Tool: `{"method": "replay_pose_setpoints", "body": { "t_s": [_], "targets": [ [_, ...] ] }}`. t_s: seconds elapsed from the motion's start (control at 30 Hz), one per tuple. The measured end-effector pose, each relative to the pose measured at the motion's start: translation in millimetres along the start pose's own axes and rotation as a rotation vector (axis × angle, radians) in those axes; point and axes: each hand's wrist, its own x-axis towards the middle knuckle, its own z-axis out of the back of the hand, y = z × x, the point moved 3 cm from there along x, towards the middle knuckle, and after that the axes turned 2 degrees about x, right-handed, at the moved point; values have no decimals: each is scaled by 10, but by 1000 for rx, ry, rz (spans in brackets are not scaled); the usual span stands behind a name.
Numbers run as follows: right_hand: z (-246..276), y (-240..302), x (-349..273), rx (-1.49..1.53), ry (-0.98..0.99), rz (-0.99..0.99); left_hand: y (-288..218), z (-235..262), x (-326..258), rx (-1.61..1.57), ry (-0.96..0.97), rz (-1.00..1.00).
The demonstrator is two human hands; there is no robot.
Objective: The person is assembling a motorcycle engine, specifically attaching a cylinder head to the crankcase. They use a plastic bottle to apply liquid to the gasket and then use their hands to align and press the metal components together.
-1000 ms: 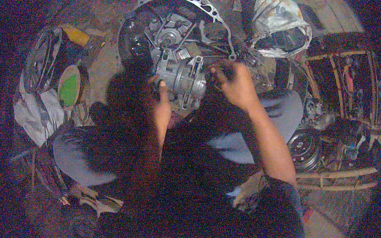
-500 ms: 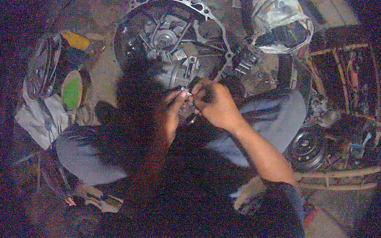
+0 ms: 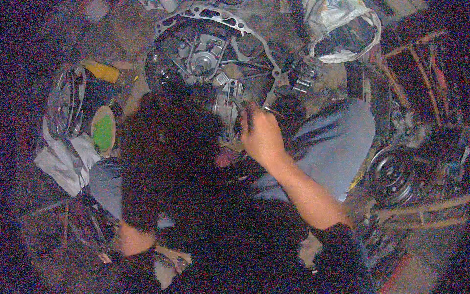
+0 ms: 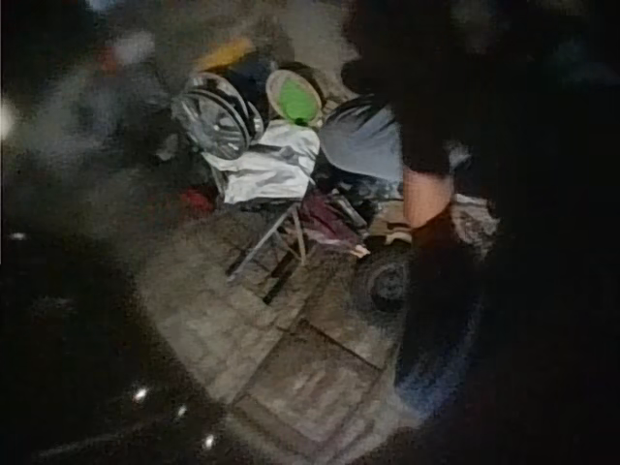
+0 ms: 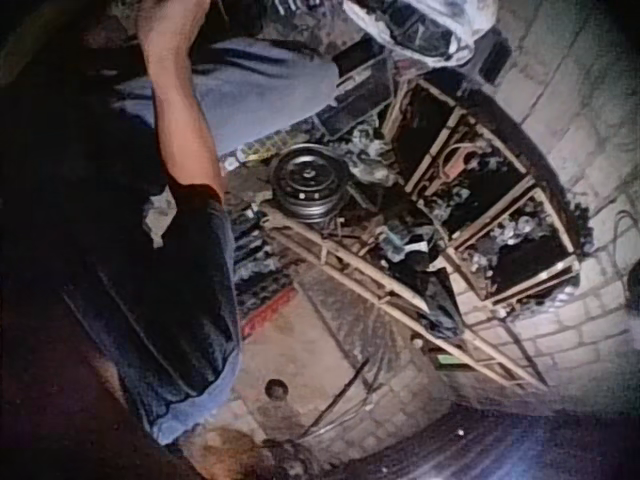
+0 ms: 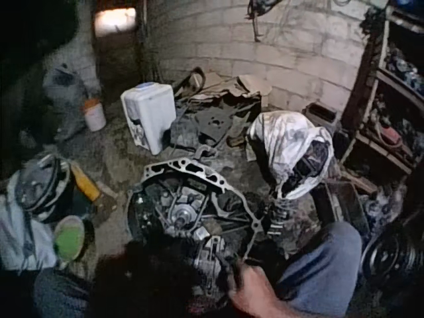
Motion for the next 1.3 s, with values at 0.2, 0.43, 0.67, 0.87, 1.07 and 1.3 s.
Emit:
{"method": "replay_pose_setpoints", "body": {
  "t_s": [0.2,0.43,0.67,0.87,1.07,1.3],
  "targets": [
    [-238,74,-22,86,-155,57,266,54,655,-57,158,-369],
    [-467,56,24,102,-281,115,868,-448,767,537,309,-561],
    [-506,23,92,-25,-194,37,823,-632,665,812,425,-661],
    [-543,114,134,-123,-162,22,952,-643,646,866,436,-877],
    [-618,114,88,-65,-204,-46,923,-633,603,830,371,-797],
    [-697,17,163,95,-345,34,1149,-664,636,785,390,-763]
  ]
}}
